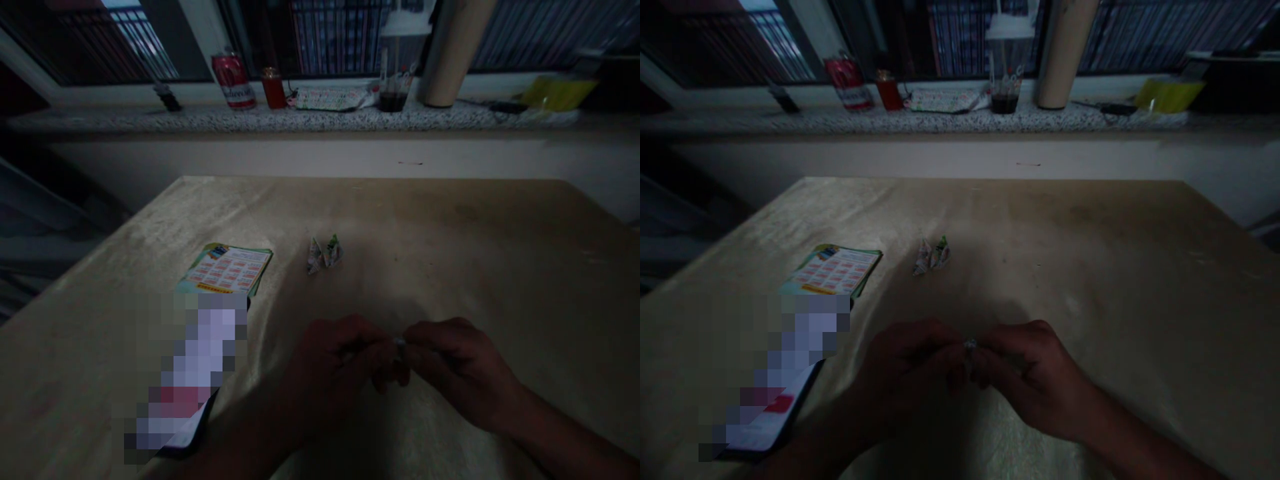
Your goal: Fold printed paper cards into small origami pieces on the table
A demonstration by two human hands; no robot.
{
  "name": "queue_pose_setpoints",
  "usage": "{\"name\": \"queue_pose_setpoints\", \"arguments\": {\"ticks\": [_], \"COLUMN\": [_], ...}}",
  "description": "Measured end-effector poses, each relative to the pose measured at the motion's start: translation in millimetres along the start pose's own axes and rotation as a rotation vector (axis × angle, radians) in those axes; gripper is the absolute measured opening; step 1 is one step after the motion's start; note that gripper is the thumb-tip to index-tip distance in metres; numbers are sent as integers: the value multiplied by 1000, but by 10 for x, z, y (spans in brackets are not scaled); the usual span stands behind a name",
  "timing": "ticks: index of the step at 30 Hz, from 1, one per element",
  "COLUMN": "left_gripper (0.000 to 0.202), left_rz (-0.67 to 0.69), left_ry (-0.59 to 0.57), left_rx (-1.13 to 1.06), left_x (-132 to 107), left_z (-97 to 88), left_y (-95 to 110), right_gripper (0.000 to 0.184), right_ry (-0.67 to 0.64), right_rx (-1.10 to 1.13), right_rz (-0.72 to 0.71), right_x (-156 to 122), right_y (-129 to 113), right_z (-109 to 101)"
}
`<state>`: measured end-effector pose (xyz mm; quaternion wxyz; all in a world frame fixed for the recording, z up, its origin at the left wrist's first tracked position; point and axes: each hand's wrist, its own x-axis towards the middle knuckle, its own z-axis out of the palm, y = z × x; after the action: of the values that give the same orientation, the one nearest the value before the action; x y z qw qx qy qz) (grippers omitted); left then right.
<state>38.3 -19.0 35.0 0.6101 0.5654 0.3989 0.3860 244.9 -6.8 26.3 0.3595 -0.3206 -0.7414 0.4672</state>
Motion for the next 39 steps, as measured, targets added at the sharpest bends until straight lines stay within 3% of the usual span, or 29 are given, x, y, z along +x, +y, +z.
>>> {"name": "queue_pose_setpoints", "arguments": {"ticks": [3,8,13,15,18,20,22,28,33,39], "left_gripper": [19,21,38,41,38,36,36,36,34,37], "left_rz": [-22,-66,100,166,220,230,232,256,362,232], "left_ry": [-33,-90,-186,-162,-85,-73,-69,-69,-52,-219], "left_rx": [-20,-33,335,482,590,580,540,580,739,424], "left_x": [-22,-15,-1,-11,-20,-12,2,-17,-36,34], "left_z": [11,8,-15,-5,23,41,52,68,65,-20], "left_y": [-27,-9,30,38,31,17,5,18,-18,-24], "right_gripper": [32,36,38,41,38,33,29,39,37,38], "right_ry": [-72,-47,-125,-164,-123,-54,-28,-137,-91,-132], "right_rx": [83,181,296,281,85,-101,-178,19,-53,229], "right_rz": [42,80,225,249,116,-29,-83,104,102,333], "right_x": [-22,-27,-50,-60,-65,-59,-48,-44,-91,-74], "right_y": [-20,-51,-25,-23,-32,-36,-37,-76,-103,-96], "right_z": [-4,25,48,59,68,62,47,40,67,41]}}
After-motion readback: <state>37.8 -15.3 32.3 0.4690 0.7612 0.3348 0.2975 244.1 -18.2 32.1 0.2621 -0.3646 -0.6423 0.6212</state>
